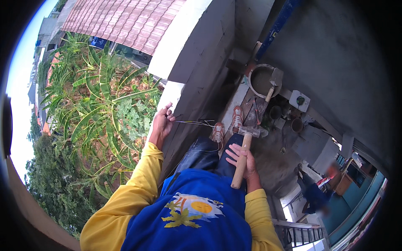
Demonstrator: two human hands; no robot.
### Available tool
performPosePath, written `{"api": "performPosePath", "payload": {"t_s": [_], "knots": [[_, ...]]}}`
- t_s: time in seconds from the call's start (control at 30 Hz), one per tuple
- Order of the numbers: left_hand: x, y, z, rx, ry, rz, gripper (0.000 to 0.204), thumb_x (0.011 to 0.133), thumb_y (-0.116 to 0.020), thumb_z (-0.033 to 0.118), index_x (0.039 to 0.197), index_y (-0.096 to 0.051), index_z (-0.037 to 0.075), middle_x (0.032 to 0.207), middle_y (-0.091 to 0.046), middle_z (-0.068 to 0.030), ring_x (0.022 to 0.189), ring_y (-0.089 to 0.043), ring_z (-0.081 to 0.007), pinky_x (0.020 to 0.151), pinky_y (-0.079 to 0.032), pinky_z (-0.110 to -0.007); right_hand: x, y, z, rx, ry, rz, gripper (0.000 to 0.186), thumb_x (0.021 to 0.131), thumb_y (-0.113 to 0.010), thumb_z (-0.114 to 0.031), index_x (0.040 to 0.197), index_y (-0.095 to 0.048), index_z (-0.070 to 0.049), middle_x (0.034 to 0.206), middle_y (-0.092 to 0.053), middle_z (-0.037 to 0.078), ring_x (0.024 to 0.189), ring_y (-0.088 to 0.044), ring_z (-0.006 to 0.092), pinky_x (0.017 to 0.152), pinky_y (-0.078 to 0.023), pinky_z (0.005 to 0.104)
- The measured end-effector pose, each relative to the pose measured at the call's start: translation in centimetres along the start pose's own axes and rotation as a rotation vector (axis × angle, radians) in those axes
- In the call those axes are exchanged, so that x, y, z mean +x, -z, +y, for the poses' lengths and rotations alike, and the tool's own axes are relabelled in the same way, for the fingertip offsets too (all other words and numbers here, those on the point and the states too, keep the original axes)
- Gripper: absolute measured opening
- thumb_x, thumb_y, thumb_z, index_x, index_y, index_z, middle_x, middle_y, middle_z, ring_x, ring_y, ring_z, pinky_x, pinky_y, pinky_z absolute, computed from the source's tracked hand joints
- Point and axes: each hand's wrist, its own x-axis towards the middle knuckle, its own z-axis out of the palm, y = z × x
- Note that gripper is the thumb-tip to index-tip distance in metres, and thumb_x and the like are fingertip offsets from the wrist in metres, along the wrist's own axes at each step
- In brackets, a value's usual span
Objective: The person installs white roof tiles along a curved roof edge. They apply cement with a trowel, position each tile, tap it into place with a hammer, and secure it with nails. The person also uses a string line to align the tiles.
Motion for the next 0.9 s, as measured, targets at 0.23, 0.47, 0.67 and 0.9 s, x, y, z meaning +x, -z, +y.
{"api": "performPosePath", "payload": {"t_s": [0.23,0.47,0.67,0.9], "knots": [[-2.6,2.4,-4.1,0.537,-0.037,0.005,0.033,0.117,-0.046,0.038,0.129,-0.065,0.014,0.069,-0.039,0.0076,0.057,-0.032,-0.0043,0.052,-0.026,-0.024,3.0,10.4,-1.1,0.724,0.02,-0.184,0.062,0.097,-0.058,-0.019,0.153,-0.045,0.003,0.134,-0.069,0.02,0.077,-0.067,0.0141,0.065,-0.06,0.0258],[-0.3,6.3,-12.8,0.708,-0.021,0.085,0.031,0.117,-0.049,0.037,0.119,-0.068,0.013,0.068,-0.041,0.0071,0.058,-0.037,-0.0033,0.053,-0.031,-0.023,15.1,17.5,-4.3,-0.07,-0.073,0.323,0.061,0.097,-0.062,-0.016,0.153,-0.044,0.0,0.103,-0.071,0.014,0.064,-0.059,0.0105,0.053,-0.053,0.0288],[7.4,4.9,-22.1,0.814,0.088,0.029,0.029,0.117,-0.048,0.031,0.12,-0.066,0.009,0.075,-0.046,0.0044,0.065,-0.04,-0.0059,0.06,-0.033,-0.024,35.9,31.9,-6.2,-1.697,0.096,0.774,0.061,0.092,-0.071,-0.02,0.145,-0.051,0.002,0.117,-0.074,0.028,0.108,-0.073,0.0435,0.093,-0.059,0.0509],[11.4,4.6,-29.2,0.744,0.039,0.147,0.026,0.116,-0.052,0.029,0.12,-0.065,0.007,0.072,-0.041,0.0056,0.064,-0.035,-0.0056,0.06,-0.03,-0.025,47.9,34.3,-10.7,-1.921,0.036,0.467,0.068,0.092,-0.073,-0.03,0.15,-0.049,-0.005,0.125,-0.071,0.025,0.117,-0.069,0.0435,0.099,-0.055,0.0524]]}}
